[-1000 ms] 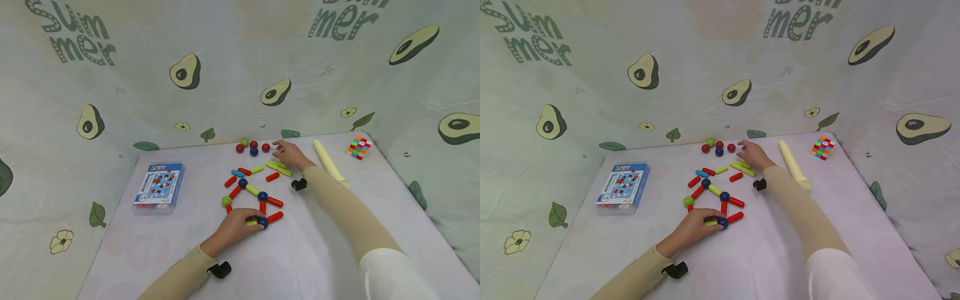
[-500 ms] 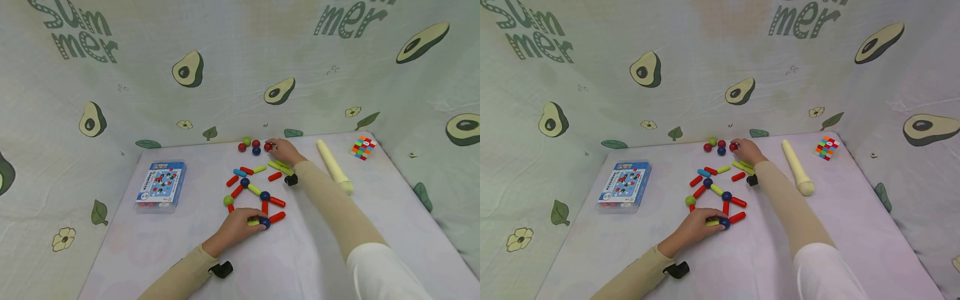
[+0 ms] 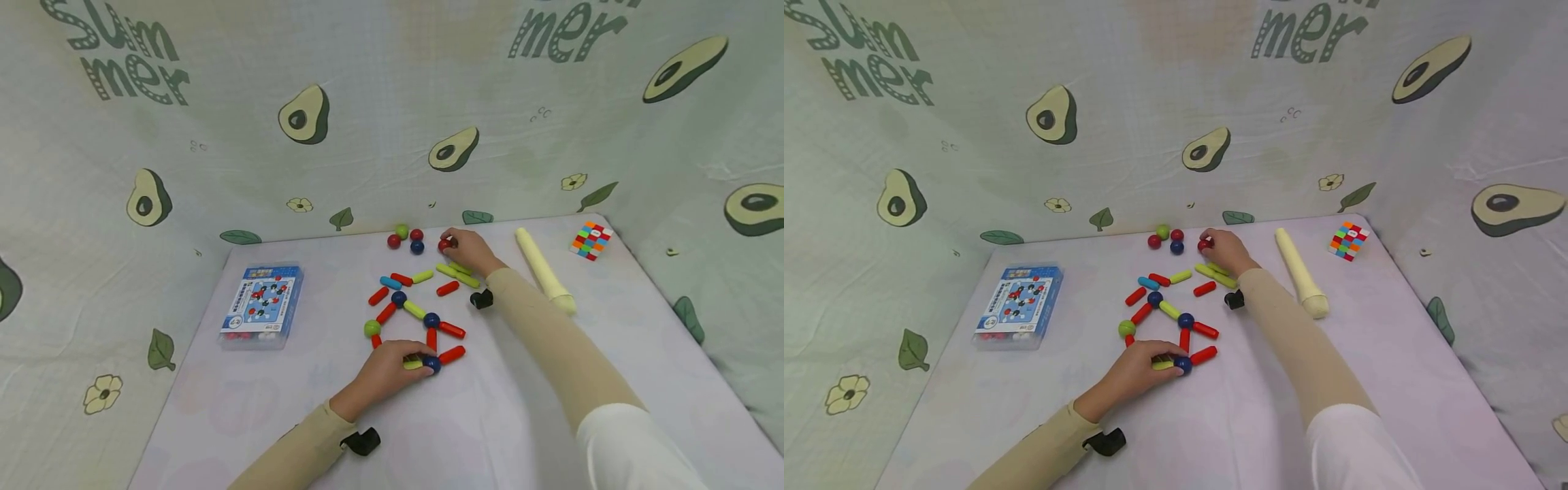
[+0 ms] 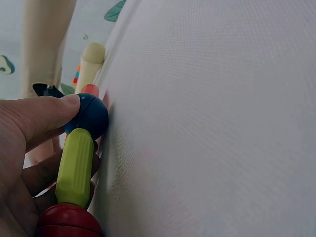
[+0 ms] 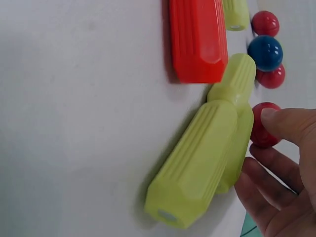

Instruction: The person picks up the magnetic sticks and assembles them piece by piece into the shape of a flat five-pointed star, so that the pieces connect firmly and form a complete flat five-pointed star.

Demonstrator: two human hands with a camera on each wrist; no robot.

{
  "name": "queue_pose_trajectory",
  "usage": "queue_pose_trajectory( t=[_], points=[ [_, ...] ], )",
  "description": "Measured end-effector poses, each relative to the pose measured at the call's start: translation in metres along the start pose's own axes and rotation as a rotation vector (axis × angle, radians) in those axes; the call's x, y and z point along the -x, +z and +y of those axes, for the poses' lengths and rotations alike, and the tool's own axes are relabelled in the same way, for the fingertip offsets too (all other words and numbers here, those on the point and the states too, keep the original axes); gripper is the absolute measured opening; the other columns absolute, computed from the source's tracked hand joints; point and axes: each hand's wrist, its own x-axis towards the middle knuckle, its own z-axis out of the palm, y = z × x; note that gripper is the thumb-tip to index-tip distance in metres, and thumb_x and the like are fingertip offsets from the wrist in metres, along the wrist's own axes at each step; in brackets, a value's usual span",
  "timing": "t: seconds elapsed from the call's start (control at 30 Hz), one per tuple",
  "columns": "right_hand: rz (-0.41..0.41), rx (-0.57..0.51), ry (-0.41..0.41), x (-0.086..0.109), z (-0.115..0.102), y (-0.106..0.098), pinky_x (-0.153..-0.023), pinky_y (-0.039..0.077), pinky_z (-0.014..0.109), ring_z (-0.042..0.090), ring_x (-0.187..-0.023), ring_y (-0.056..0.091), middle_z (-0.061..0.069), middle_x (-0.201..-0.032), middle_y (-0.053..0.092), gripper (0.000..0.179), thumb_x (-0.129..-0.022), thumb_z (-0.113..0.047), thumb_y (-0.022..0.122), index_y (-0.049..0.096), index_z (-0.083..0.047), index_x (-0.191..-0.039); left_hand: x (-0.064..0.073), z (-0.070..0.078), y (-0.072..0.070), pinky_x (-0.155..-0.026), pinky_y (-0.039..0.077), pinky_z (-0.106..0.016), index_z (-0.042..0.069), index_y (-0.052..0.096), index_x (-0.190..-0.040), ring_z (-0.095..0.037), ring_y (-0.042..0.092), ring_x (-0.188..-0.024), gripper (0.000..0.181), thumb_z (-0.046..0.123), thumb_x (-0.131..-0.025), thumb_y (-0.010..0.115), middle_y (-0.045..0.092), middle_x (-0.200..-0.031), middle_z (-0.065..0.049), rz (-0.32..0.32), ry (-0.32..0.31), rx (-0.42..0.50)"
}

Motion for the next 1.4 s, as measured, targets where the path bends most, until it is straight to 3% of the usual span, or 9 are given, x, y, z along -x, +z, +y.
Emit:
queue_pose_trajectory(
  t=[0.77,1.17,1.4],
  points=[
    [0.050,-0.063,0.041,0.060,0.027,-0.013,-0.095,0.052,0.047,0.035,-0.114,0.059,0.018,-0.123,0.063,0.036,-0.100,-0.020,0.066,0.059,-0.008,-0.133,0.002,0.001,0.002,-0.089,0.054,-0.028,0.031,0.075,-0.117,-0.004,0.062,-0.099,0.028,0.034,-0.089,0.080,0.071,-0.112,0.015,0.008,0.005,-0.010],
    [0.079,-0.071,-0.070,0.102,0.025,-0.015,-0.097,0.053,0.048,0.033,-0.116,0.062,0.016,-0.123,0.066,0.038,-0.098,-0.016,0.069,0.060,-0.004,-0.132,0.002,0.002,0.001,-0.089,0.054,-0.027,0.030,0.075,-0.118,-0.004,0.061,-0.098,0.029,0.035,-0.090,0.080,0.070,-0.111,0.015,0.008,-0.003,-0.007],
    [0.038,-0.057,-0.132,0.131,0.019,-0.009,-0.093,0.054,0.046,0.028,-0.108,0.064,0.010,-0.113,0.069,0.036,-0.096,-0.016,0.072,0.063,-0.005,-0.129,0.002,0.002,0.001,-0.088,0.054,-0.027,0.030,0.075,-0.118,-0.004,0.061,-0.097,0.029,0.034,-0.090,0.079,0.070,-0.111,0.015,0.008,-0.004,-0.010]
  ],
)
